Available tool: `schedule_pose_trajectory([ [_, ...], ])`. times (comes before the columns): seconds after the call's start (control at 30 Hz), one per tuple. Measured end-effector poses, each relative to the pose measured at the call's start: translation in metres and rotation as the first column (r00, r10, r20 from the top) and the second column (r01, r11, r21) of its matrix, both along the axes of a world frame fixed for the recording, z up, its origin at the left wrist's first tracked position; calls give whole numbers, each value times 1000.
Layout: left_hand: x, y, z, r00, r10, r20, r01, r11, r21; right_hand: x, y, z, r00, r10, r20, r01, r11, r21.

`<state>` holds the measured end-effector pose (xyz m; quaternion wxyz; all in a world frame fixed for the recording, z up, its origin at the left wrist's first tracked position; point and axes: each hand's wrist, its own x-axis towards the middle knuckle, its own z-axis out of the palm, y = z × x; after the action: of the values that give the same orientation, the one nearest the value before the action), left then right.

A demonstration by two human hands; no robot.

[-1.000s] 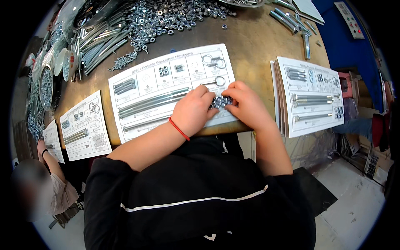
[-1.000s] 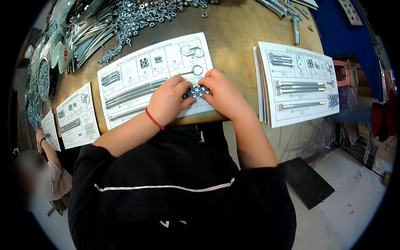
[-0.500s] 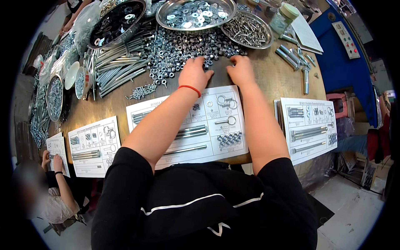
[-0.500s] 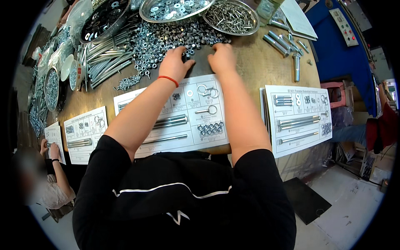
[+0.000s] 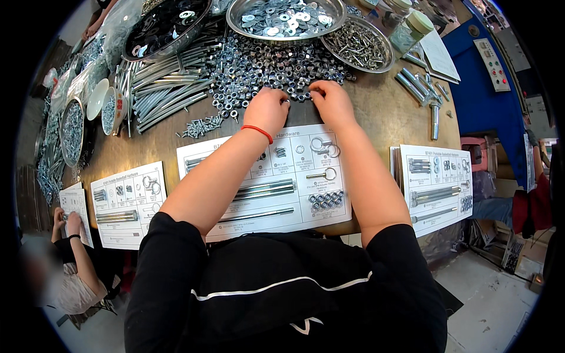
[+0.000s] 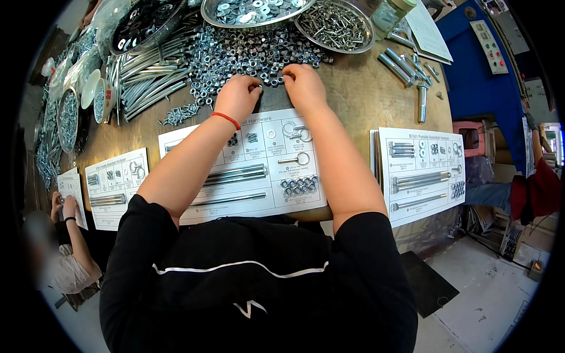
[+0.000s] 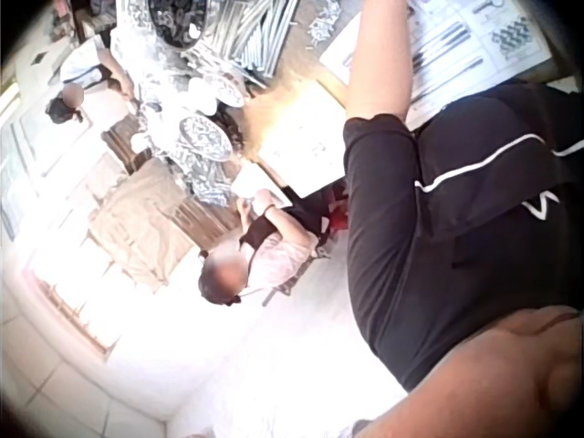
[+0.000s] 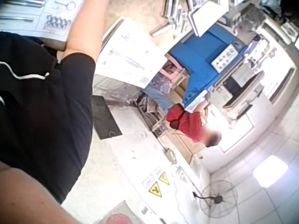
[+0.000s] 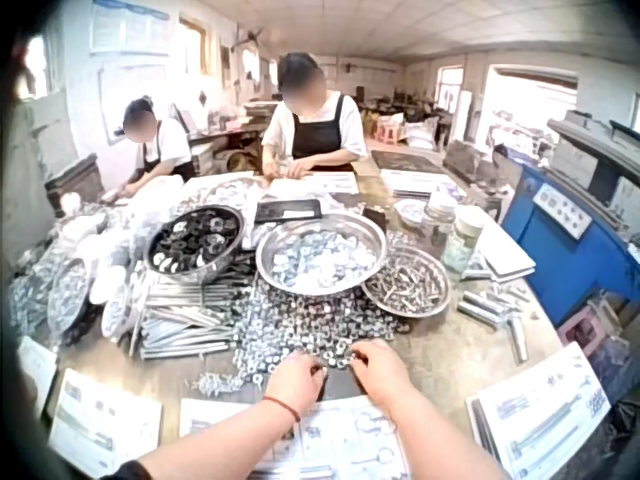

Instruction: The person sorts small metal hardware components, including nuts, washers, and bolts, from a large pile on a table into designated sections on a printed instruction sheet. They repeatedly pick up individual pieces, place them on the sheet, and occasionally adjust the sheet's position.

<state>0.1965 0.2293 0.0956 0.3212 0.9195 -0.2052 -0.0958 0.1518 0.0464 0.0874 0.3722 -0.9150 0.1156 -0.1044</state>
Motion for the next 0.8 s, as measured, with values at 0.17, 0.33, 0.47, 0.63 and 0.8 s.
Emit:
schedule_pose_trajectory([
  [0.17,-11,-11,3,970,13,244,-3,999,-40,2,-15,-14,995,-98,35,102,986,-133],
  [0.33,-3,-17,4,984,-4,180,-13,995,95,-14,-3,12,999,30,-44,-40,970,-239],
  [0.47,0,-21,15,998,29,59,-40,980,196,-18,3,14,999,46,-15,-48,963,-264],
  [0.63,-2,-21,20,991,46,124,-73,974,215,-11,10,8,980,182,80,-152,946,-286],
  [0.8,-7,-7,14,993,-47,107,28,985,171,-11,4,3,986,161,51,-144,958,-248],
])
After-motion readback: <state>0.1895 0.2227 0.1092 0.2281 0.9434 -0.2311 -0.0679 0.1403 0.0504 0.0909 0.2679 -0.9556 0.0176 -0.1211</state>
